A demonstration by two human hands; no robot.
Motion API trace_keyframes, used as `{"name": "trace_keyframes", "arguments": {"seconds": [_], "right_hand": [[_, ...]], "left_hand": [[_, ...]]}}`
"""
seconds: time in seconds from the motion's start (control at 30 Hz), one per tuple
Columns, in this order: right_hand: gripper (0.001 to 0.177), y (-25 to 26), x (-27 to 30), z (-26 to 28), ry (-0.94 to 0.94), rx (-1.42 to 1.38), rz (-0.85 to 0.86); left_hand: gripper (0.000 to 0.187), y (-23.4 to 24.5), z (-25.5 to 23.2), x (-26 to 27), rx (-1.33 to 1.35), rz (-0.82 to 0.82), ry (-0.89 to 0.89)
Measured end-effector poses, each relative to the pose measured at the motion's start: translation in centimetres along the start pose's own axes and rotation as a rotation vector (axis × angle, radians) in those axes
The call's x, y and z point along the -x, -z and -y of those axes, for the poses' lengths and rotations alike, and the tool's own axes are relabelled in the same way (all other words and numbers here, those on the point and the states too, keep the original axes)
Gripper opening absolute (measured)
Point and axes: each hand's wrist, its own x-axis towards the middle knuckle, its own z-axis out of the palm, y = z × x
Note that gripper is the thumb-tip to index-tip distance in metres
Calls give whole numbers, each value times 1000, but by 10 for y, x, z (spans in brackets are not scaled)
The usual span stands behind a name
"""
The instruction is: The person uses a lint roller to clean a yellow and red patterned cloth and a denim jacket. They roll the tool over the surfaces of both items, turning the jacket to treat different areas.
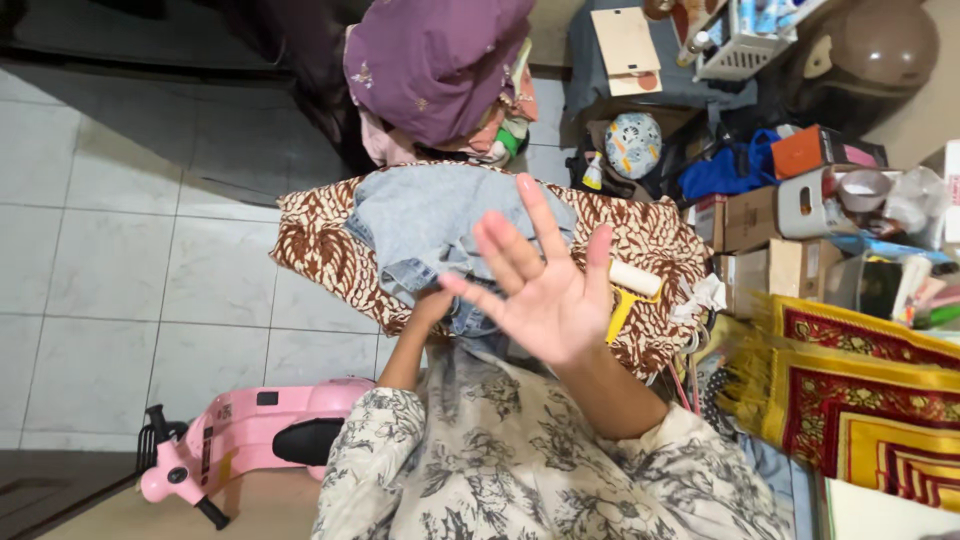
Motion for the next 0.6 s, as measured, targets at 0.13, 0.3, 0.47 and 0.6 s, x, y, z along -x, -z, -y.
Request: {"name": "trace_keyframes", "arguments": {"seconds": [0.13, 0.3, 0.47, 0.6], "right_hand": [[79, 91, 31, 23, 34, -135, -261], [66, 250, 84, 54, 231, 680, -765], [66, 354, 167, 57, 96, 1136, -1317], [92, 387, 193, 30, -297, 1294, -1136]], "left_hand": [[54, 4, 2, 9, 32, -67, -58], [56, 6, -20, 11, 386, -204, 73], [52, 32, -74, 23, 1337, -149, 206], [61, 68, -122, 45, 1606, 94, 26]]}}
